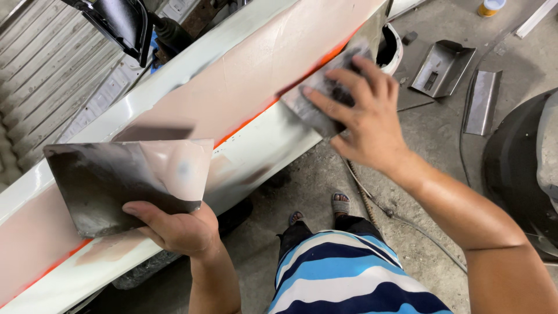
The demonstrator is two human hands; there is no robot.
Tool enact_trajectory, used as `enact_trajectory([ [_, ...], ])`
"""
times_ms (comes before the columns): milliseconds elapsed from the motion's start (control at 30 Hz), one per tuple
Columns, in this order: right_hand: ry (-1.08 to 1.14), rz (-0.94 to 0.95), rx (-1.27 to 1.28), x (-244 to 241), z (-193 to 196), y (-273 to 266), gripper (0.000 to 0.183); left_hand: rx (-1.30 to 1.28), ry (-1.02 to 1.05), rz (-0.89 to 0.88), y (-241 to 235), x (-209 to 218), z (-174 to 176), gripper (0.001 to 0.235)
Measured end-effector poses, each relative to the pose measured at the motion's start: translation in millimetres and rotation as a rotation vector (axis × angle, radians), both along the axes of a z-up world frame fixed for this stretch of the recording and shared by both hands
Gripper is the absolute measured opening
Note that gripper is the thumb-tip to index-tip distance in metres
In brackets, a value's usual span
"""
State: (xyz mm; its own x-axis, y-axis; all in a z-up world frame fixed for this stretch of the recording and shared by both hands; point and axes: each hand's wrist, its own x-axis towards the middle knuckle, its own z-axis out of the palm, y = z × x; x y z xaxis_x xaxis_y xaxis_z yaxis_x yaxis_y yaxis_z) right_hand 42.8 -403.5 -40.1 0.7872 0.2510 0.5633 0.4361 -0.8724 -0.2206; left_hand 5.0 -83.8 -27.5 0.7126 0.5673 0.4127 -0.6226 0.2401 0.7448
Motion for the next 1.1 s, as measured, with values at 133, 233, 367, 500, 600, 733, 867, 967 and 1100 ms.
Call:
enact_trajectory([
  [133, 0.013, 0.012, 0.089, -3, 29, -18, 0.074, 0.007, 0.051, -0.15, -9, 5, -5, 0.068],
  [233, 0.055, 0.181, 0.205, -20, 40, -10, 0.079, 0.511, 0.424, 0.16, -32, 14, -19, 0.059],
  [367, 0.068, 0.277, 0.232, -34, 50, 4, 0.08, 0.353, 0.134, -0.215, -72, 27, -27, 0.057],
  [500, 0.037, 0.293, 0.172, -34, 56, 7, 0.076, 0.537, 0.05, -0.293, -94, 28, -24, 0.051],
  [600, 0.118, 0.397, 0.103, -37, 57, 5, 0.083, 0.839, 0.004, -0.056, -91, 29, -18, 0.047],
  [733, 0.014, 0.211, 0.01, -21, 60, -17, 0.064, 1.166, 0.495, 0.575, -58, 27, 2, 0.076],
  [867, -0.12, 0.054, 0.013, 22, 63, -55, 0.059, -0.067, -0.003, -0.069, -41, 29, 22, 0.077],
  [967, -0.117, 0.032, -0.033, 41, 64, -70, 0.076, 0.014, -0.01, -0.109, -45, 23, 28, 0.074],
  [1100, -0.136, 0.008, -0.085, 53, 66, -72, 0.079, 0.059, -0.028, -0.052, -45, 22, 24, 0.071],
])
